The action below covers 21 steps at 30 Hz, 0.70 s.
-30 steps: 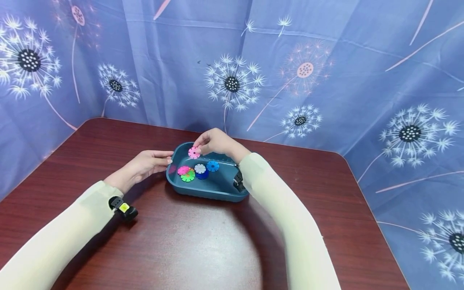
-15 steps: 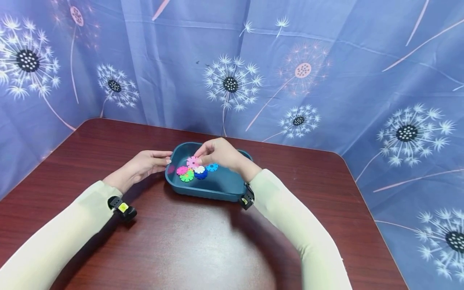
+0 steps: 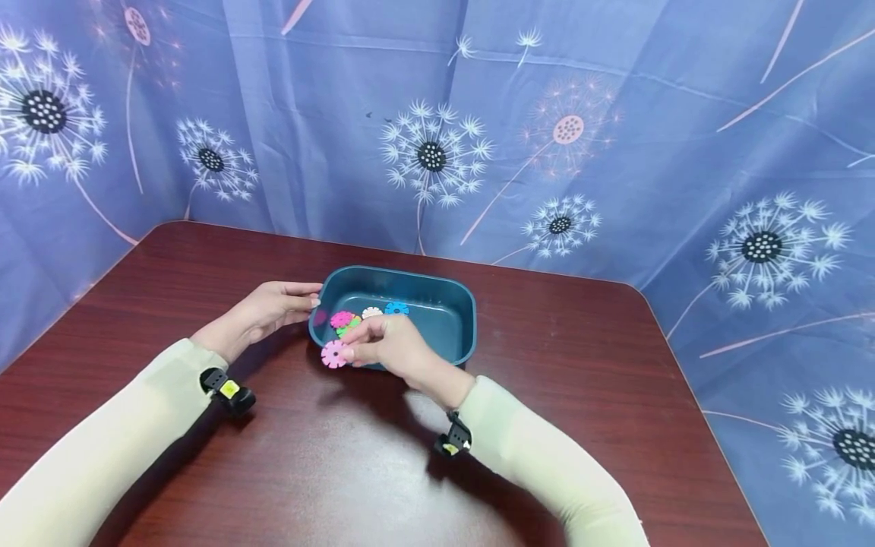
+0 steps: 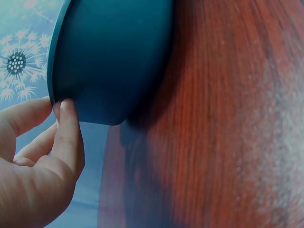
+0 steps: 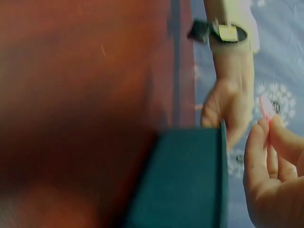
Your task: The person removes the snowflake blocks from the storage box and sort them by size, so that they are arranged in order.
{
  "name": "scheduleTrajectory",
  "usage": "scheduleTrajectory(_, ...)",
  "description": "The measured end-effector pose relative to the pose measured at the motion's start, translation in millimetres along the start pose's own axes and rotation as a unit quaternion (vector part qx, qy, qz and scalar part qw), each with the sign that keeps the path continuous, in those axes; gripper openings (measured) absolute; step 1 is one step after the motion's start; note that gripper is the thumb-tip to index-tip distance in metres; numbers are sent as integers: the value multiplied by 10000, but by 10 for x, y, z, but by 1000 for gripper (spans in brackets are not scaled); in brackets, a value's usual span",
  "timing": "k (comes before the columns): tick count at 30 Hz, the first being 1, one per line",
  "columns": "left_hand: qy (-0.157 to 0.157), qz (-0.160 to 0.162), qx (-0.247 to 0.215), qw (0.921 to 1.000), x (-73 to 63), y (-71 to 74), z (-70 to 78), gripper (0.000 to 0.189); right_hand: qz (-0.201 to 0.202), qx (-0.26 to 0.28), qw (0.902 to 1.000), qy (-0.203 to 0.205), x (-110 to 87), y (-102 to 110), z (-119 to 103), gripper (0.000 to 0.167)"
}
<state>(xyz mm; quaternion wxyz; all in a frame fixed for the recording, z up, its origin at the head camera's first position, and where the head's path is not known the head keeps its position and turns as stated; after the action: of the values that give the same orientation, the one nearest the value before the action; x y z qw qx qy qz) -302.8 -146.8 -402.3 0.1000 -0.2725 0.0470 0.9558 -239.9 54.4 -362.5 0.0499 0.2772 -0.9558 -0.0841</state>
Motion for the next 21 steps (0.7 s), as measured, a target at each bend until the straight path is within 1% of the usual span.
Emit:
scheduleTrajectory(6, -40, 28, 87, 10000, -5, 1, 8, 53, 1, 366, 9993, -65, -156, -257, 127, 25)
scheduleTrajectory(10, -35, 29, 128, 9999, -14, 0, 10, 53, 39, 623, 9976, -299, -201, -440, 266, 24)
scheduleTrajectory(13, -28, 10, 121, 9999, -18, -2, 11, 54, 177, 750, 9957, -519, -200, -545, 371, 23)
scheduleTrajectory(18, -20, -12, 149, 9999, -17, -3, 12, 55, 455, 665, 9940, -738, -162, -636, 476, 19)
scheduleTrajectory(21, -20, -37, 208, 9998, -23, -9, 18, 55, 540, 539, 9936, -837, -140, -668, 516, 18)
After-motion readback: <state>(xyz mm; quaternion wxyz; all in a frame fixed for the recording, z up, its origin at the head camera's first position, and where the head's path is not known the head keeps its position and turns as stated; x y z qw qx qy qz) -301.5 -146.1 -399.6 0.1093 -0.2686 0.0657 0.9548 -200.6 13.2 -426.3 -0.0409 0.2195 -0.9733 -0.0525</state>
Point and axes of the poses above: each hand's wrist, its own x-axis towards the middle knuckle, its own y-axis out of the back of the hand, z = x × y, the point moved 6 cm from there along x, towards the middle knuckle, and after that the axes turned 14 degrees about y, right-handed, at the moved point
